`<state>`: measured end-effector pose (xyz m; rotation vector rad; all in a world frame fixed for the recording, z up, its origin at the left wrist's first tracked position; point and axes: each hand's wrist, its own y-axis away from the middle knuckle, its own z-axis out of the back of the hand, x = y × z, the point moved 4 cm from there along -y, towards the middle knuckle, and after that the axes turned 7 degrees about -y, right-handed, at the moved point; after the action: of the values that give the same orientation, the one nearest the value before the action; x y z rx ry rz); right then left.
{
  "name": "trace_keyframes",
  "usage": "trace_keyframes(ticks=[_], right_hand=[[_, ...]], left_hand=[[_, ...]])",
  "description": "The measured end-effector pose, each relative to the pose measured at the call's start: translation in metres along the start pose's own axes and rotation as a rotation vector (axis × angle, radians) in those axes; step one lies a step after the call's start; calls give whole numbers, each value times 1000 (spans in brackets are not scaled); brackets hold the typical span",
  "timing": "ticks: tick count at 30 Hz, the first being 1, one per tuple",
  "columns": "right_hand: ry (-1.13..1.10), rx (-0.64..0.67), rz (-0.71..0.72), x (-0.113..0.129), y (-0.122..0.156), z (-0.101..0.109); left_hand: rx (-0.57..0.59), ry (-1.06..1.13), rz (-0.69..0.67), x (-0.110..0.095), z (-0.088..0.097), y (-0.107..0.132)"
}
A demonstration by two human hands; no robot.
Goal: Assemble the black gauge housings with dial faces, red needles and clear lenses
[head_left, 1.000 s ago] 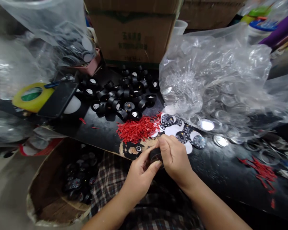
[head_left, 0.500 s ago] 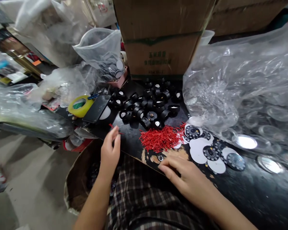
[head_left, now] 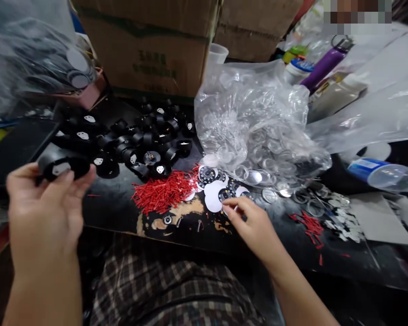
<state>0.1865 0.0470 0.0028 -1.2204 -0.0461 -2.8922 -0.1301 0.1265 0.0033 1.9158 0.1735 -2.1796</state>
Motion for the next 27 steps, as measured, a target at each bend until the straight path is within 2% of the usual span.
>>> trace_keyframes(ticks=[1,2,4,6,8,10,12,14,18,22,24,27], right_hand=[[85,-65,-17,-11,-4,6],[162,-98,-22,-20,-8,9],[267,-115,-11,-30,-17,10],[285,-134,0,-31,-23,8],[208,-150,-11,-26,-23,5],[32,-116,-26,-17,-18,0],[-183,-44,-13,-5,-11,-6],[-339,-17,16,7,-5,-9],[-448,-99,70,24,1,-7],[-387,-46,187,41,-1,-11],[-329,-45,164,44,-2,-13],[-309,-36,48,41,-5,-14]], left_hand=[[-73,128,-35,-1,-5,13],[-83,249,-30,0,-15,26],[3,457,105,7,-39,51],[123,570,279,14,-64,74],[209,646,417,19,-82,92],[298,702,513,20,-97,106],[393,721,590,20,-111,114],[429,711,644,20,-120,118],[337,665,598,19,-125,118],[397,619,520,19,-129,125],[411,570,467,22,-129,128],[434,478,397,28,-128,130]])
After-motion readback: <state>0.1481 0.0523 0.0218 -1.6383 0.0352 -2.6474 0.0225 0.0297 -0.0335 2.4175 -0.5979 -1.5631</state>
